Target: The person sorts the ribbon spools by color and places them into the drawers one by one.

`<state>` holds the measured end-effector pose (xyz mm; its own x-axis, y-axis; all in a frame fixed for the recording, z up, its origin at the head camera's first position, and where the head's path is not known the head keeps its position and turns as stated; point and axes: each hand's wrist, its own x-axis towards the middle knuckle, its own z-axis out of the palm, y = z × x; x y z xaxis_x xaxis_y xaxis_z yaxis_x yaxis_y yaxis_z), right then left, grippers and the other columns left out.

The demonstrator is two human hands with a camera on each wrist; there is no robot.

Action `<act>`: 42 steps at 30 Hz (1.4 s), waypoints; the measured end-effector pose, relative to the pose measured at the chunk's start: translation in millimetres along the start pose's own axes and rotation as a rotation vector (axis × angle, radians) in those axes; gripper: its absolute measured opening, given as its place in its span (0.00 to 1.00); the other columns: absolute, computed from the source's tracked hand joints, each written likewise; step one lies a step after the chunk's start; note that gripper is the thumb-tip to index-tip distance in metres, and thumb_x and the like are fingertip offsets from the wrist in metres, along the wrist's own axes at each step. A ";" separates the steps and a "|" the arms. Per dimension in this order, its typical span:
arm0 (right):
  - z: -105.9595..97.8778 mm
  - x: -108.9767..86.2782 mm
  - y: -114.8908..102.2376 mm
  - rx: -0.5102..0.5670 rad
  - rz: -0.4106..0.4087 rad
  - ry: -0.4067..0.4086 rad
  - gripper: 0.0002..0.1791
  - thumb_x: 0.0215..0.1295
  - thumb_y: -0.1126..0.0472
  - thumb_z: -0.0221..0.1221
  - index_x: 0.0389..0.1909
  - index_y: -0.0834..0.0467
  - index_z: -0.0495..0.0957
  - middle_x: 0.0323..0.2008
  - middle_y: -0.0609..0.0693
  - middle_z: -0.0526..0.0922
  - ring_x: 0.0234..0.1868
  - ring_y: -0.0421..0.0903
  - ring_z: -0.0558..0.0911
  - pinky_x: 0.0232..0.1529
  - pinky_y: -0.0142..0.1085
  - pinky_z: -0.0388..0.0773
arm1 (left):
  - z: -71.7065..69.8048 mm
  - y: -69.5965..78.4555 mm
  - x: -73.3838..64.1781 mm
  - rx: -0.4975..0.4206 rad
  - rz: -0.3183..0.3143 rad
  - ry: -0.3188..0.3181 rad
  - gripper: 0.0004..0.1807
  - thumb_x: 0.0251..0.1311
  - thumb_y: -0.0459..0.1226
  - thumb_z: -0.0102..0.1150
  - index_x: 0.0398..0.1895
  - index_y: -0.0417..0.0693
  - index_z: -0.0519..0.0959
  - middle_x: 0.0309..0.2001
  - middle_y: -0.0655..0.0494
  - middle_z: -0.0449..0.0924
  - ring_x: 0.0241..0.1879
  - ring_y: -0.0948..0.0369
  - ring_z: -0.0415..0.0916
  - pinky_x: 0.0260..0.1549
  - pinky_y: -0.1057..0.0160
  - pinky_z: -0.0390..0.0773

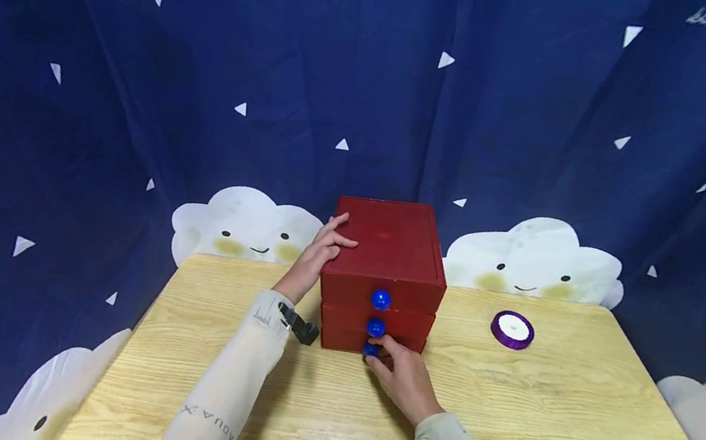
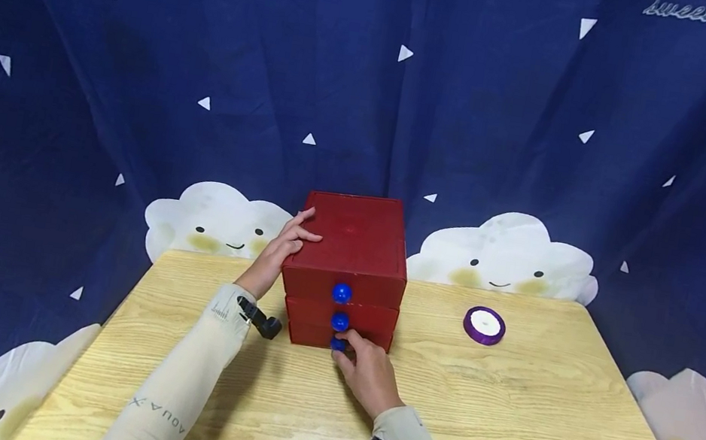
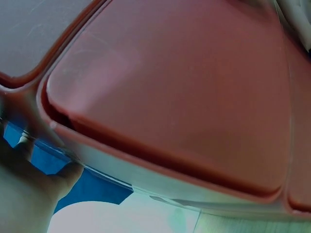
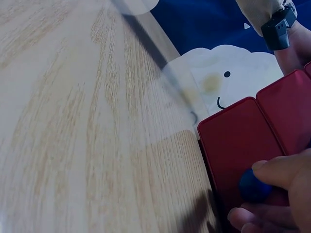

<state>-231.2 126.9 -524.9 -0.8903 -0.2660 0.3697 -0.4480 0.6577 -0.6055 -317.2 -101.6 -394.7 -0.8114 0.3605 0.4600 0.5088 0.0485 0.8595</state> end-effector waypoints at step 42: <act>-0.5 11.7 -6.9 0.069 0.133 -0.027 0.10 0.53 0.62 0.70 0.37 0.50 0.83 0.25 0.40 0.82 0.27 0.36 0.78 0.29 0.31 0.75 | 1.4 1.3 0.6 0.011 0.007 0.007 0.20 0.66 0.28 0.37 0.54 0.29 0.75 0.75 0.43 0.47 0.75 0.54 0.29 0.70 0.45 0.33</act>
<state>-238.5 119.6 -516.0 -0.9436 -0.1993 0.2644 -0.3298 0.6385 -0.6954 -316.6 -100.0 -393.6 -0.8099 0.3543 0.4674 0.5176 0.0568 0.8538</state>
